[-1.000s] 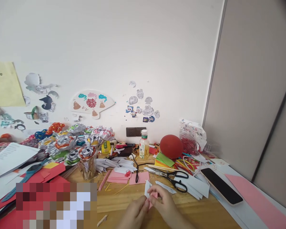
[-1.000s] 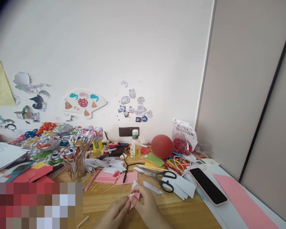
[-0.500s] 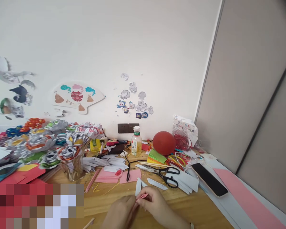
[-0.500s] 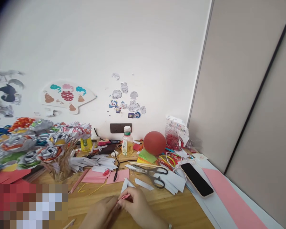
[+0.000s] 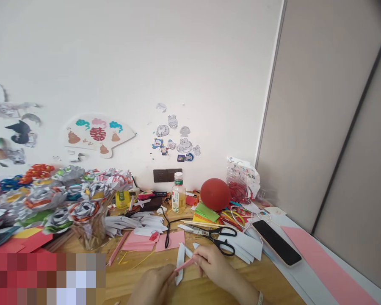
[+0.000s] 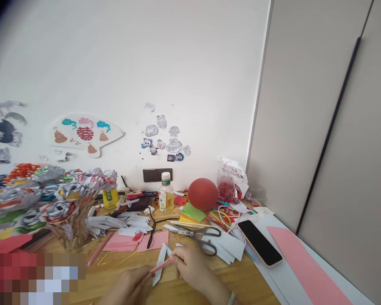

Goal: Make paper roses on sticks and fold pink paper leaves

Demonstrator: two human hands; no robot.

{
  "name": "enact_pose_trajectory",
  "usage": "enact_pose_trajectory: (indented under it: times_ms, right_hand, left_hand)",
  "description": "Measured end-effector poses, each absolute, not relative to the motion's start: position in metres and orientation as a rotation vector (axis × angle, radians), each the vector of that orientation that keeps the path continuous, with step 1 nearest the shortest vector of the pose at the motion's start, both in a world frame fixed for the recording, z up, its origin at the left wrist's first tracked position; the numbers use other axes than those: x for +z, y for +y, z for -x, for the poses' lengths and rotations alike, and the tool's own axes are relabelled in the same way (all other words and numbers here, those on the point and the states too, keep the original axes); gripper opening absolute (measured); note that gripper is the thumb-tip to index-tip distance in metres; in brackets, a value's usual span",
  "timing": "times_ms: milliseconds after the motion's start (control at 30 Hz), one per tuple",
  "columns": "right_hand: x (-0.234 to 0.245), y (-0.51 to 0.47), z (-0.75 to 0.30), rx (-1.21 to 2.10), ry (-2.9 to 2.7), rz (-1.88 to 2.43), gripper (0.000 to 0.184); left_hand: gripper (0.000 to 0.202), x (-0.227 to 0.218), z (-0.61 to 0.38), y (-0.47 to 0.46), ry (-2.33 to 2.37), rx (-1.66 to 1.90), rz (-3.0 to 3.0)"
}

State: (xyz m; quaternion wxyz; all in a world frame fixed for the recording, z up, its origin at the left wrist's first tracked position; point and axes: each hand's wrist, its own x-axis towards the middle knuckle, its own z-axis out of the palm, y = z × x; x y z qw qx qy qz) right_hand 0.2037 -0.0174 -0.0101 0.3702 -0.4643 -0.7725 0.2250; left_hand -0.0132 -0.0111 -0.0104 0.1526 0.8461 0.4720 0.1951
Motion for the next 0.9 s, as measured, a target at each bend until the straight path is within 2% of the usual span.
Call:
enact_pose_trajectory:
  times_ms: [167,333,467,567,700,900]
  right_hand:
    - [-0.014,-0.017,-0.206,0.117,-2.133,1.299,0.031]
    - [-0.021,-0.013,-0.213,-0.076,-2.188,1.312,0.031]
    - [-0.023,-0.001,-0.236,-0.168,-1.969,1.570,0.041]
    - [-0.020,0.005,-0.252,-0.132,-1.790,1.825,0.033]
    - [-0.017,0.005,-0.254,-0.081,-1.846,1.962,0.035]
    - [-0.014,-0.009,-0.217,0.103,-1.983,1.720,0.035]
  left_hand:
    - [0.040,0.000,0.013,-0.014,1.412,0.333,-2.492]
    - [0.036,-0.002,0.014,-0.013,1.555,0.319,-2.530]
    - [0.036,-0.001,0.027,-0.001,1.758,0.399,-2.514]
    - [0.034,-0.001,0.045,0.016,1.849,0.592,-2.533]
    - [0.031,-0.013,0.061,0.034,1.633,0.739,-2.679]
    - [0.036,-0.032,0.044,0.032,1.378,0.471,-2.923]
